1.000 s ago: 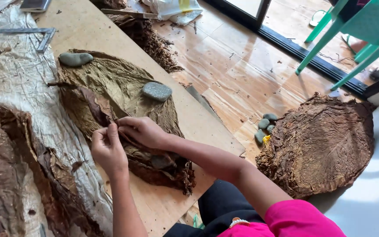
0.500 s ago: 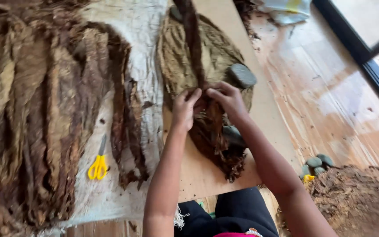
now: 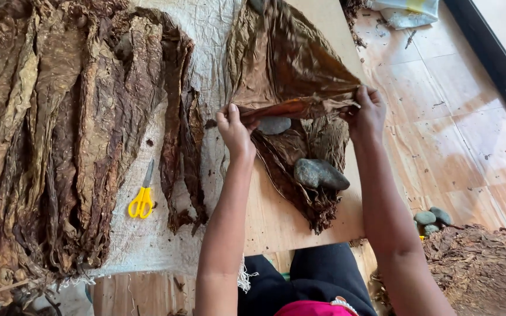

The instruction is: Smoothing out large dried leaves on a wooden board and weighing them down with stones to keep them flat.

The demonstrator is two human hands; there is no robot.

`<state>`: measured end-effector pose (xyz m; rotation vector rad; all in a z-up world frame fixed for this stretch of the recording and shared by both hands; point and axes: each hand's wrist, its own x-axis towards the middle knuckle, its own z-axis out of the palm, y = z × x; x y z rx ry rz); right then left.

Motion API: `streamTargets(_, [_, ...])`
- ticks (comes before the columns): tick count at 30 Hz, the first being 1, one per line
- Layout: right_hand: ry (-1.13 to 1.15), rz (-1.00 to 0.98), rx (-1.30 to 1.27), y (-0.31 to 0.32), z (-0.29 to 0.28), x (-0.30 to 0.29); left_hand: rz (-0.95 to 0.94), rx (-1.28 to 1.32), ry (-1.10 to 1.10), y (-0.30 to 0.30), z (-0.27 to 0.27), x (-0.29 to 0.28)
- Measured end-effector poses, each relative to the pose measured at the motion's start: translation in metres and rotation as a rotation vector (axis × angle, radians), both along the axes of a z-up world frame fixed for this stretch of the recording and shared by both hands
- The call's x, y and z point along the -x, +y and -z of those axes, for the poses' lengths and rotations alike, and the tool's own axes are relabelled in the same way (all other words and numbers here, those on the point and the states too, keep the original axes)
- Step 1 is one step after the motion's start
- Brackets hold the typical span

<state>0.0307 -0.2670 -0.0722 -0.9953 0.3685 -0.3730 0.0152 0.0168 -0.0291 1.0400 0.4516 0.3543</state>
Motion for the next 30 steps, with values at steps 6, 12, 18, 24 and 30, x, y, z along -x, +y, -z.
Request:
streamTargets(6, [-0.173, 0.019, 0.091, -0.028, -0.016, 0.017, 0.047, -0.087, -0.062, 0.008, -0.011, 0.018])
streamTargets(12, [-0.101, -0.205, 0.236, -0.058, -0.041, 0.089, 0.335, -0.278, -0.135, 0.031, -0.059, 0.097])
streamTargets(18, [-0.125, -0.733, 0.340, -0.087, -0.086, 0.199, 0.880, -0.428, 0.174, 0.045, -0.134, 0.188])
streamTargets(24, [0.050, -0.607, 0.682, -0.054, -0.121, 0.163, 0.872, -0.899, 0.081, 0.041, -0.135, 0.148])
streamTargets(30, [0.239, -0.626, 0.710, 0.039, -0.078, 0.062, 0.519, -0.919, -0.152, -0.018, -0.080, 0.066])
